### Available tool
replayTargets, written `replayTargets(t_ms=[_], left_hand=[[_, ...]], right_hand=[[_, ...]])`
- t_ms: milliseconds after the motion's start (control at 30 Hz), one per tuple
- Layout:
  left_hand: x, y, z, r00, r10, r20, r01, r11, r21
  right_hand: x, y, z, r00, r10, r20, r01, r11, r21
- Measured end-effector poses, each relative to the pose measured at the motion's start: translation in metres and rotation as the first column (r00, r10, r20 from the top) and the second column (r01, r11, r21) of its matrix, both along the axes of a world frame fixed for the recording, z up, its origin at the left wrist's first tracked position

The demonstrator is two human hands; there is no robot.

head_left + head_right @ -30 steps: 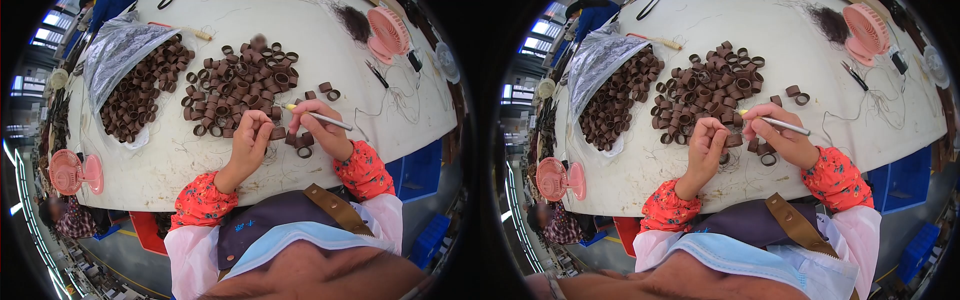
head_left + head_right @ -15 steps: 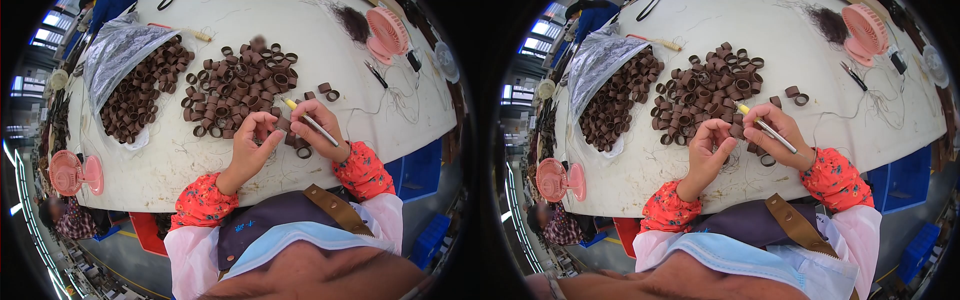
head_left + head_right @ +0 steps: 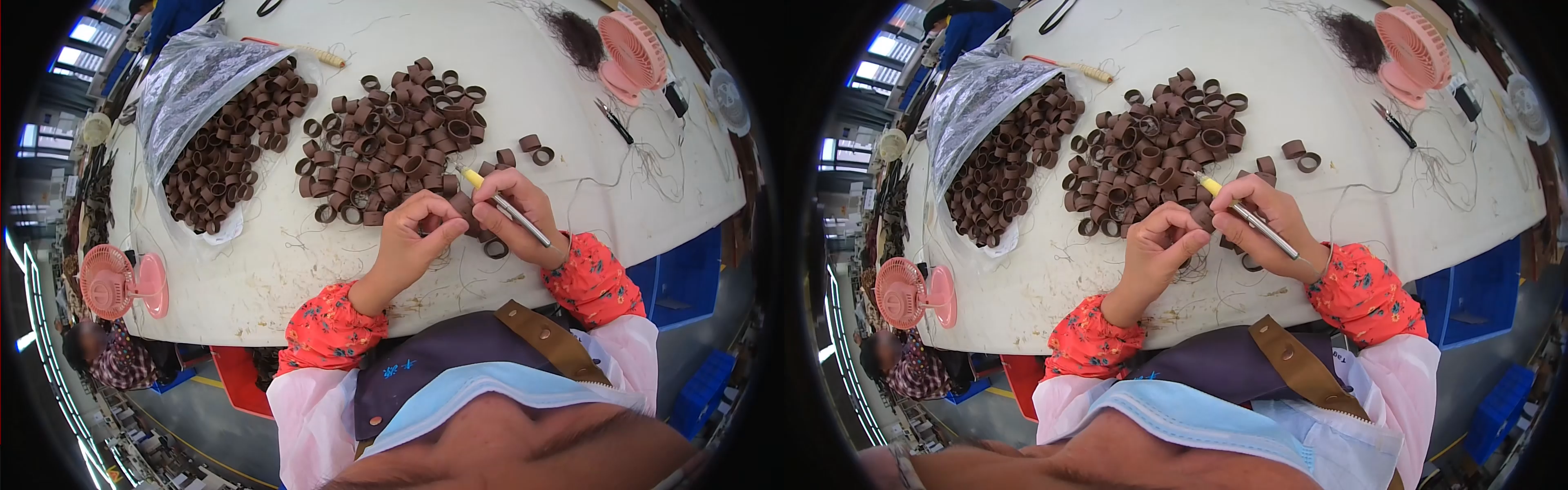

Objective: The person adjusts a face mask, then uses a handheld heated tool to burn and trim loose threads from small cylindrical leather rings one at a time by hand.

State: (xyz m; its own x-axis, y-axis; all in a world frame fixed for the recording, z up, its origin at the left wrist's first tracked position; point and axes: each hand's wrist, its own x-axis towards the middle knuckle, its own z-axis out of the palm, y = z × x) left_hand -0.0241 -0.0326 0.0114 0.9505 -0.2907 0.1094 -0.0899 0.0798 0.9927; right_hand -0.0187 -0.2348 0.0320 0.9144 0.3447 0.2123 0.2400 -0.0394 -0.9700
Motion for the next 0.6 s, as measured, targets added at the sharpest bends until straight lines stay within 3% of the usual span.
replayTargets(t_ms=[100, 267, 400, 467, 600], left_hand=[[0.000, 0.000, 0.001, 0.997, -0.036, -0.061, 0.031, 0.996, -0.084], [-0.001, -0.001, -0.001, 0.996, -0.028, -0.082, 0.020, 0.995, -0.103], [-0.002, -0.003, 0.003, 0.982, -0.082, -0.170, 0.041, 0.972, -0.230], [-0.004, -0.002, 0.005, 0.955, -0.140, -0.262, 0.062, 0.957, -0.284], [-0.002, -0.002, 0.005, 0.982, -0.097, -0.161, 0.041, 0.946, -0.322]], right_hand=[[0.000, 0.001, 0.005, 0.987, 0.028, -0.156, -0.010, 0.993, 0.115], [0.002, 0.000, 0.011, 0.966, 0.064, -0.249, -0.015, 0.981, 0.193], [0.002, 0.000, 0.013, 0.947, 0.121, -0.297, -0.036, 0.960, 0.278], [0.002, 0.000, 0.010, 0.955, 0.125, -0.269, -0.048, 0.960, 0.274], [0.004, 0.002, 0.006, 0.986, 0.051, -0.157, -0.028, 0.990, 0.141]])
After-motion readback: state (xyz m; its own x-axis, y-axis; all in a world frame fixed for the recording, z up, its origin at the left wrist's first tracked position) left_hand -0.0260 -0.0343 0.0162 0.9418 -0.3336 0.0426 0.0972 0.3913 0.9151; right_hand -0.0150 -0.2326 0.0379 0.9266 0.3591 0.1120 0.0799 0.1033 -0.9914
